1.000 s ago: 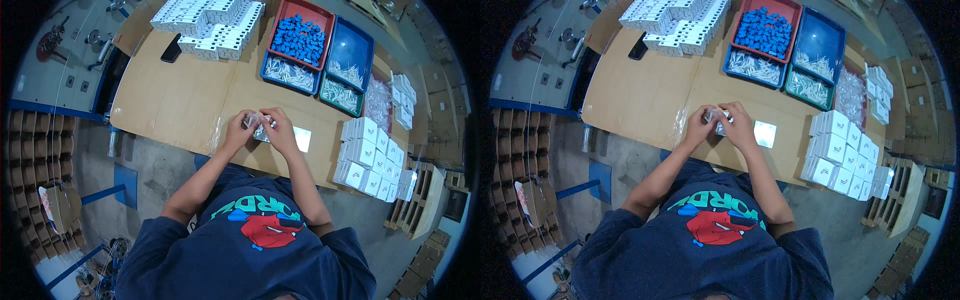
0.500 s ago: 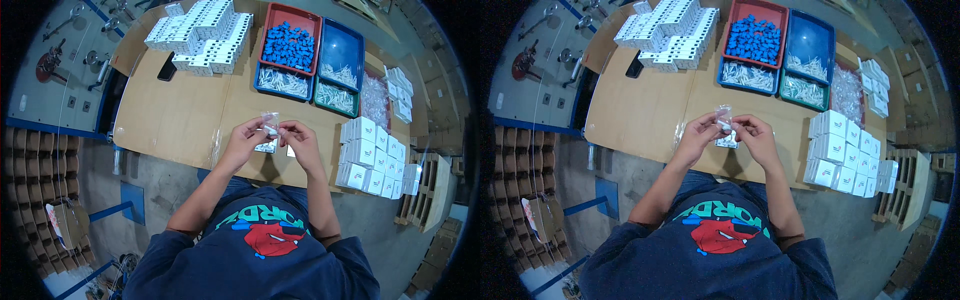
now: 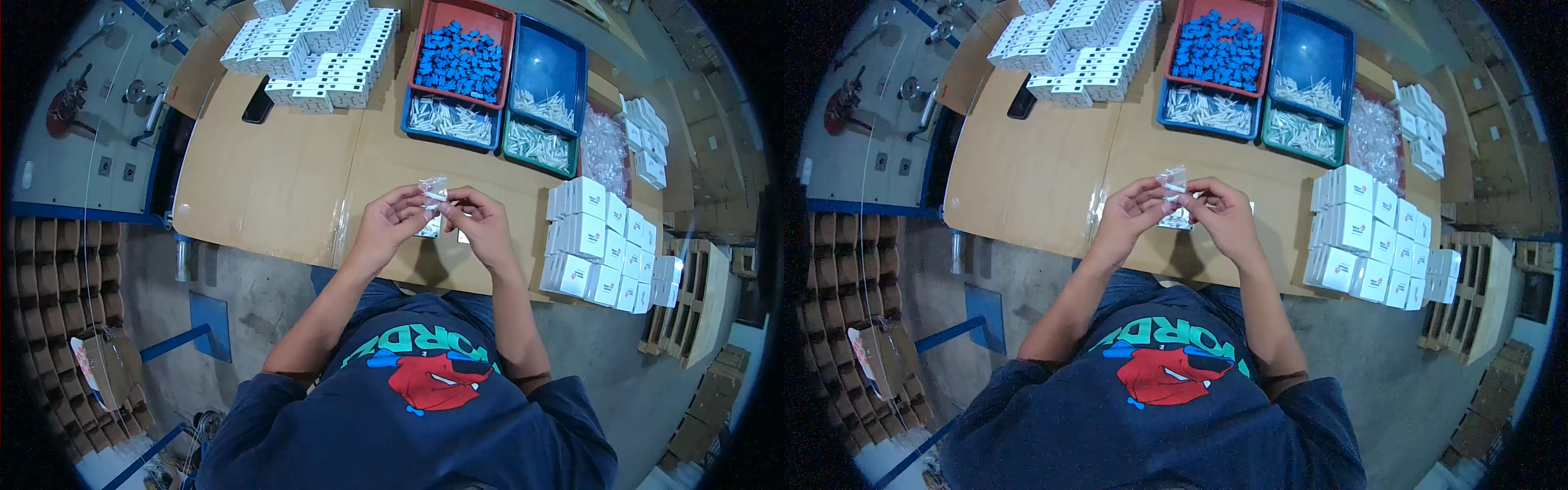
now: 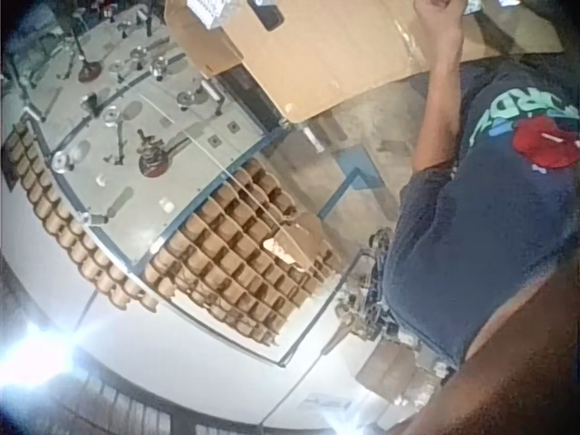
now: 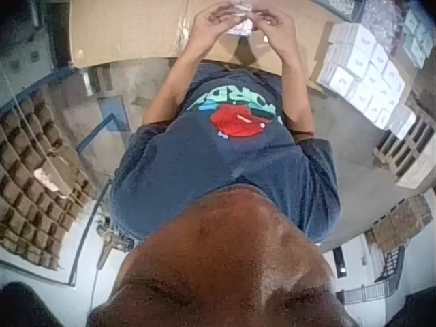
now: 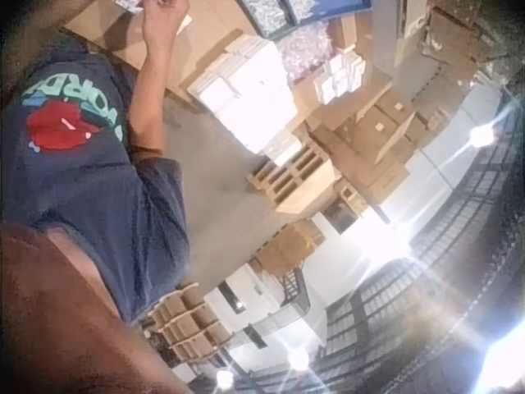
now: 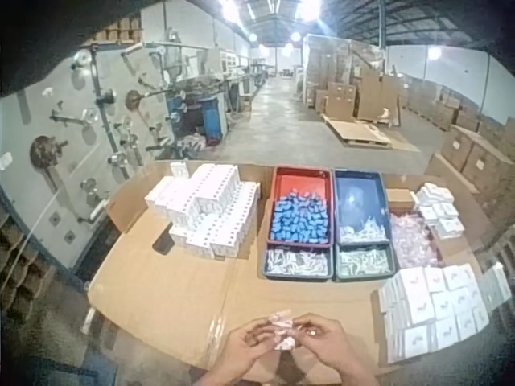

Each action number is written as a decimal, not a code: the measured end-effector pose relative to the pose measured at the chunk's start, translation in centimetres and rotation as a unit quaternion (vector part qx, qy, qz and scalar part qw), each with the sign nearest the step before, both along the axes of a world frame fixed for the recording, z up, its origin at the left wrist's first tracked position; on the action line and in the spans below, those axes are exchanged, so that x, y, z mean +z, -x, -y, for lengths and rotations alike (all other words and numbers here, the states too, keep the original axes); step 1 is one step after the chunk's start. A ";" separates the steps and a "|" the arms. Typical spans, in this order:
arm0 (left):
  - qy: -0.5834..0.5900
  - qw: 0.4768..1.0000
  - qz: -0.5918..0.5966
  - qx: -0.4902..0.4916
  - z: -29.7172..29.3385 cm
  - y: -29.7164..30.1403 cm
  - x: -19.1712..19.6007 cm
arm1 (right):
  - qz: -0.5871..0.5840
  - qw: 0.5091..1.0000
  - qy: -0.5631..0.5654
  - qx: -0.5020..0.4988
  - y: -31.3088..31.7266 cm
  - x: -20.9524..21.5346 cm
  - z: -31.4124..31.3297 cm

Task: Assembling and packaging small plastic components into white boxes at a workstation.

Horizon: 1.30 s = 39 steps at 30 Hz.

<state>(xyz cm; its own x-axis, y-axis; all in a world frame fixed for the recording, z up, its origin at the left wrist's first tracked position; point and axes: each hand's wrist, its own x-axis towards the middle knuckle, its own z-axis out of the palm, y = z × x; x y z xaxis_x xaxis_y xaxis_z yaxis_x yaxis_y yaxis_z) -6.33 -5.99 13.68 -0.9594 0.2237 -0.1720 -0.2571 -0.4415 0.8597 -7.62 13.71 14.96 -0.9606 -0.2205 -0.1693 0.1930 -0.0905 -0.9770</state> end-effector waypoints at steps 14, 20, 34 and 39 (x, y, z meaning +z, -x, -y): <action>0.029 0.999 -0.015 0.033 -0.6 0.0 -0.6 | 0.033 0.999 0.024 0.007 0.1 -0.1 0.2; 0.031 0.997 0.015 0.071 -0.9 -0.2 -0.6 | 0.045 0.998 0.037 -0.012 0.1 0.0 0.4; 0.053 0.997 0.006 0.060 -0.7 -0.3 0.1 | 0.067 0.996 0.063 -0.009 0.3 -0.4 0.2; 0.059 0.997 -0.017 0.049 -1.0 -0.4 -0.5 | 0.069 0.997 0.040 -0.017 0.3 -0.4 0.2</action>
